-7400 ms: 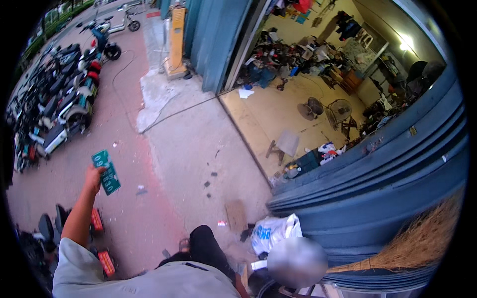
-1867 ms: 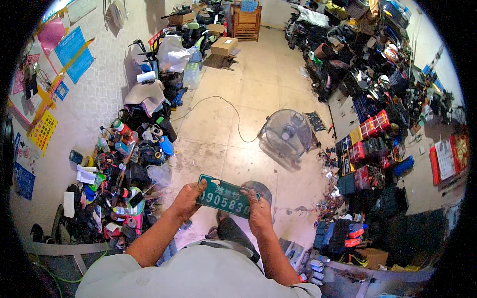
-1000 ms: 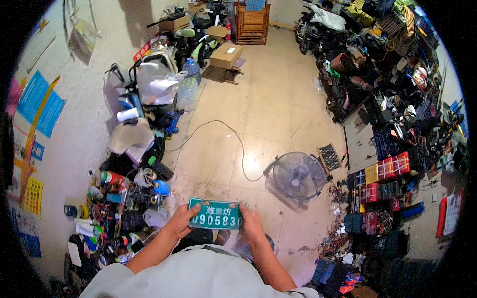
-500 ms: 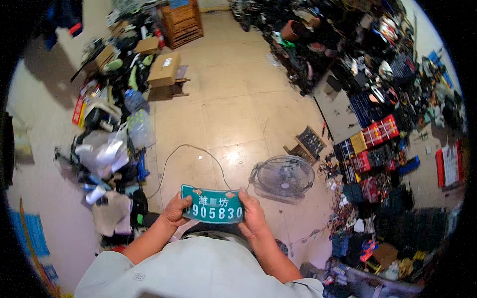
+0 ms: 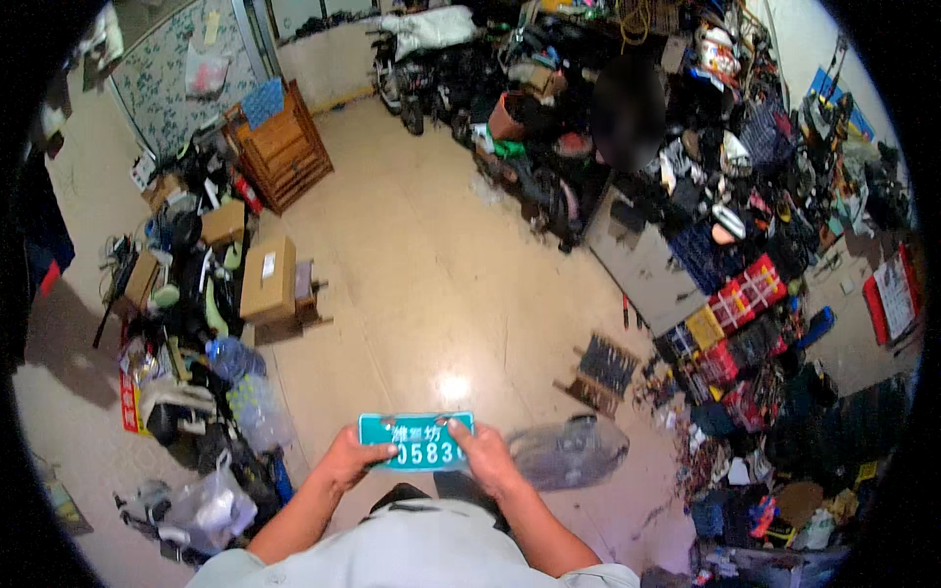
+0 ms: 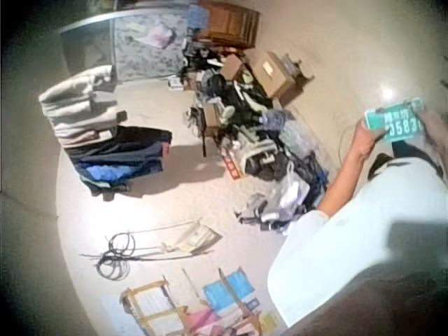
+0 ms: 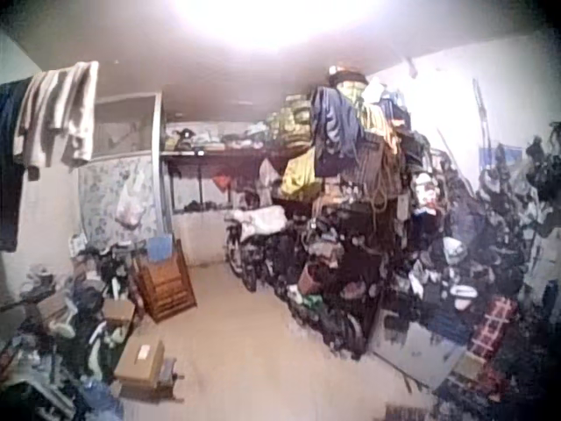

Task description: The person brings a license plate inside a workshop, puts it down, then uses a utility knife to cut through tape on a plastic battery enclosure, removes the plastic cover, and begins disconnecting wires from the batteries inside with pliers.

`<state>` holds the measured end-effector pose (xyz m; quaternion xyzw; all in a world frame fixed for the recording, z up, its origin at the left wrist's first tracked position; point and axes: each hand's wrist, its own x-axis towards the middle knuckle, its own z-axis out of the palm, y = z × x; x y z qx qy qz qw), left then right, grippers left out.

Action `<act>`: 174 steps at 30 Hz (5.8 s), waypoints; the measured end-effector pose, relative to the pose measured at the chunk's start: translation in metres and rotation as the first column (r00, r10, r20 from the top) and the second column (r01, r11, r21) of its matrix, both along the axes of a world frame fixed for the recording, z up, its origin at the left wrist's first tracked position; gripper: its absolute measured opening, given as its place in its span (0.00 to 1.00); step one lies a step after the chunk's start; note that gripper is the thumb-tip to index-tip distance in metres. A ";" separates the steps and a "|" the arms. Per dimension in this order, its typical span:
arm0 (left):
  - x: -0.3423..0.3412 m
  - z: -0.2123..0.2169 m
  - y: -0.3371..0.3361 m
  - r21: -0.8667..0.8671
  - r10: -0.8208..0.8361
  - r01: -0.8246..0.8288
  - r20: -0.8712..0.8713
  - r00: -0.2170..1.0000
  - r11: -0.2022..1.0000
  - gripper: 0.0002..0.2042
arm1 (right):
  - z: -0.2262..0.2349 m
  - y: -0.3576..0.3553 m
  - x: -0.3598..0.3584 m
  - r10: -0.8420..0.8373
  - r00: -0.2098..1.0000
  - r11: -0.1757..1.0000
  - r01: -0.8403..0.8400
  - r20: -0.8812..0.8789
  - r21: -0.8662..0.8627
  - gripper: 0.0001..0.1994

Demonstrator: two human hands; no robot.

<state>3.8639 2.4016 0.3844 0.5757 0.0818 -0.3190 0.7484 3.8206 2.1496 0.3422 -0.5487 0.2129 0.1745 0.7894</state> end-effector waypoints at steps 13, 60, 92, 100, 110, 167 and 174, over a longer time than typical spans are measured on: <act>0.289 0.026 -0.017 0.026 0.132 -0.133 0.065 0.989 0.991 0.20 | 0.038 -0.015 0.347 0.354 0.933 0.904 -0.323 0.069 -0.280 0.21; 1.458 -0.173 -0.453 0.069 -0.304 0.305 -0.031 0.952 0.950 0.16 | 0.375 -0.695 1.341 0.423 0.665 -0.619 0.708 0.616 -0.340 0.13; 1.586 -0.158 -0.529 0.188 -0.555 0.576 -0.153 0.817 0.796 0.17 | 0.438 -0.968 1.367 -0.303 0.930 -0.829 -0.148 0.210 -0.540 0.23; 1.596 -0.180 -0.523 0.169 -0.580 0.613 -0.208 0.787 0.772 0.18 | 0.428 -0.822 1.386 0.164 0.816 -0.827 0.420 0.554 -0.373 0.19; 1.593 -0.230 -0.472 0.386 -0.664 0.729 -0.310 0.680 0.566 0.11 | 0.372 -0.832 1.360 -0.133 0.500 -0.915 0.270 0.856 -0.300 0.30; 0.998 -0.340 -0.527 0.599 -0.259 -0.098 -0.482 -0.837 -0.795 0.23 | 0.104 -0.104 0.672 -0.728 0.045 -0.620 0.382 0.684 -0.686 0.11; 0.819 -0.342 -0.600 0.578 -0.043 -0.384 -0.589 -0.807 -0.720 0.30 | -0.259 0.138 0.594 -0.678 -0.570 0.067 0.582 -0.465 -0.810 0.19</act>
